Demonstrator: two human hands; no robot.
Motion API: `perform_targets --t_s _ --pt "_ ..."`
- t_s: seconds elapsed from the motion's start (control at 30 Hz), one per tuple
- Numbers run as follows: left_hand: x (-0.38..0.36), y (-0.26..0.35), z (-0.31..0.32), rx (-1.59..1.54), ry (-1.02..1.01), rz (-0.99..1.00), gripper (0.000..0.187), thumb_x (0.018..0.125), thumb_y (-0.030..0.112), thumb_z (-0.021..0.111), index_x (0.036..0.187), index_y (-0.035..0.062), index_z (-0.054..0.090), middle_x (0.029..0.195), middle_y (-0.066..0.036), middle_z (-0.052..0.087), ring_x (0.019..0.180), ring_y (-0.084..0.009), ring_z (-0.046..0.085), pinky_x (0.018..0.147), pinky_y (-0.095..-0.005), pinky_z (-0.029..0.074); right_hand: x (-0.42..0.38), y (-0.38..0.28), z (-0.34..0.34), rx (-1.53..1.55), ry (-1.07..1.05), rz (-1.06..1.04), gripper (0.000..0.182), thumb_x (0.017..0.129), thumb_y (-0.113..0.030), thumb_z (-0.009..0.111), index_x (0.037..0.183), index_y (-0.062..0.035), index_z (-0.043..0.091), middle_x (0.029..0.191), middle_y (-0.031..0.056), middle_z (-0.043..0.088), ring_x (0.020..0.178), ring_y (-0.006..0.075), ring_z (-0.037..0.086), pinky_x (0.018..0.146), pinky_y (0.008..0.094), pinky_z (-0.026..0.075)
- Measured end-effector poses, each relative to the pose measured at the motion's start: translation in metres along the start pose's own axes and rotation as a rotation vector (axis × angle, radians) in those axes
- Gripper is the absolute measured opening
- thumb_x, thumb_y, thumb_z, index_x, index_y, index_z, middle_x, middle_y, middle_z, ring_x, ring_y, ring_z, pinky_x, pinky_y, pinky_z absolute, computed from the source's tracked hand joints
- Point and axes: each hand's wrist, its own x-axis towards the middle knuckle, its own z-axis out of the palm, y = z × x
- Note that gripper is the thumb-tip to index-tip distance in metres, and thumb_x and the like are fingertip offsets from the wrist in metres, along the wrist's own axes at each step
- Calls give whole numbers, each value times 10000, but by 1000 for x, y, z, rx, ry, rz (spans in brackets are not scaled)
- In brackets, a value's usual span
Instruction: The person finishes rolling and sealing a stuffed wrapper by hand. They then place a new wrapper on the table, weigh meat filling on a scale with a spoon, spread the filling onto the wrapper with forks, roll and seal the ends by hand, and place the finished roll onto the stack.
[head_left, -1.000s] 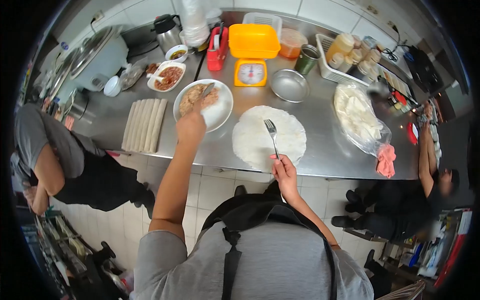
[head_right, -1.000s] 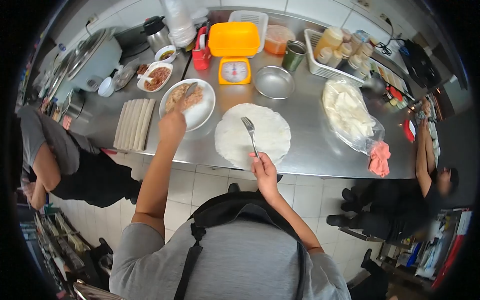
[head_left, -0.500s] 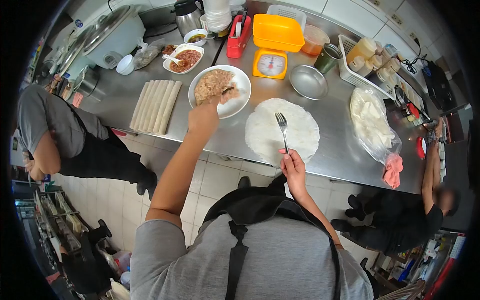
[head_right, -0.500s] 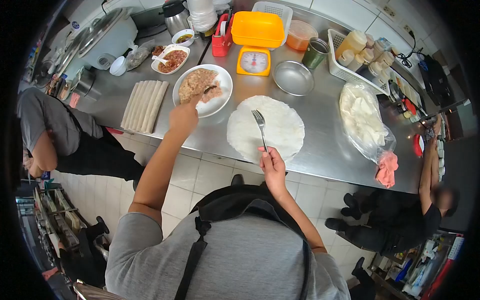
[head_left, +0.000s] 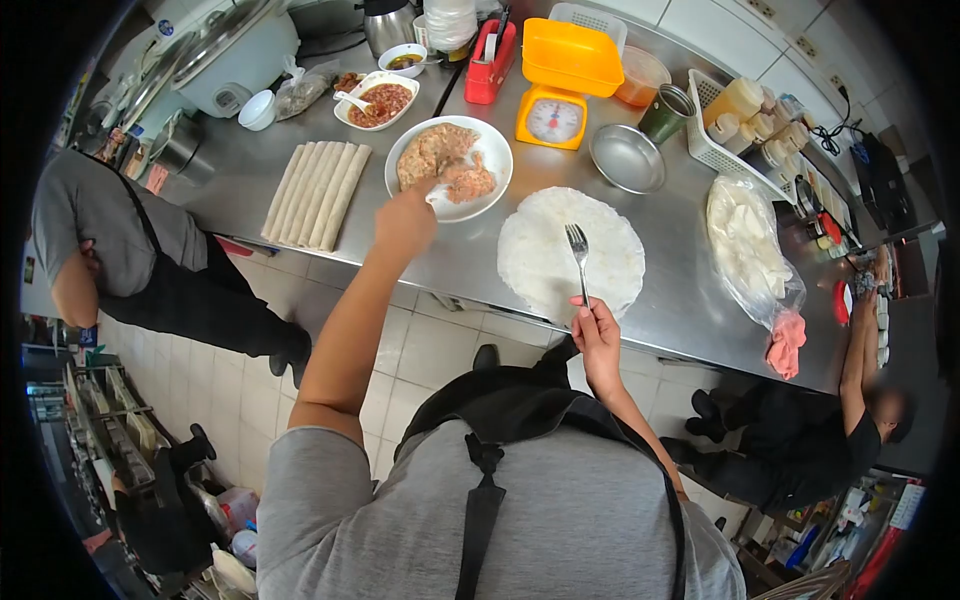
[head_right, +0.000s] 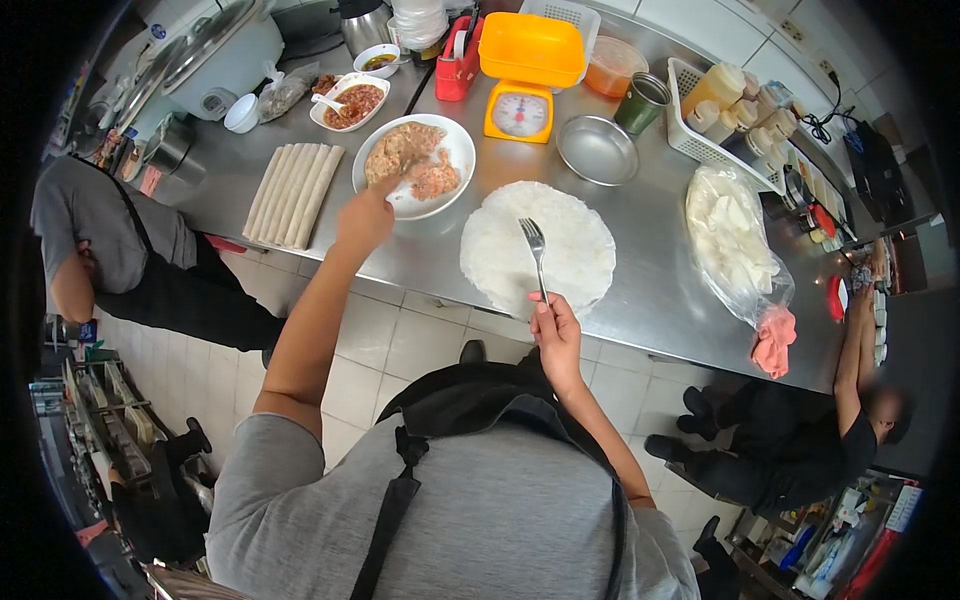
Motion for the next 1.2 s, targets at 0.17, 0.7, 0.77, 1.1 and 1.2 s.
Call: perform_targets --t_s 0.17,0.7,0.77,1.1,1.2 --pt "-10 5 -14 -58 -29 35 499 923 87 572 1396 232 640 1000 -196 751 889 -360 734 775 -498 570 -4 0 -3 24 16 23 221 1105 -193 523 1236 -73 654 741 -46 497 640 35 393 563 212 312" --pt "-31 -9 -10 36 42 261 545 885 43 625 1400 219 631 919 -135 710 783 -349 711 677 -478 565 -14 1 -12 1 56 76 227 1106 -184 534 1264 -71 650 776 -45 515 669 31 419 574 203 320" --pt "-48 -13 -20 -23 121 254 569 862 24 644 1398 216 638 900 -123 686 756 -329 692 653 -466 550 -13 1 -16 19 67 86 228 1105 -186 536 1265 -71 651 778 -44 518 668 31 420 573 202 321" --pt "-85 -23 -16 -32 194 296 606 837 4 652 1401 223 650 776 -84 616 687 -287 657 620 -430 533 -13 2 -10 -2 58 80 233 1104 -190 536 1262 -59 645 771 -39 522 642 28 407 556 201 310" --pt "-66 -20 -23 -62 212 255 589 834 9 651 1382 224 666 776 -90 627 692 -292 663 626 -432 535 -4 5 -7 -13 62 43 226 1106 -183 528 1252 -56 645 758 -43 513 629 24 387 549 201 294"
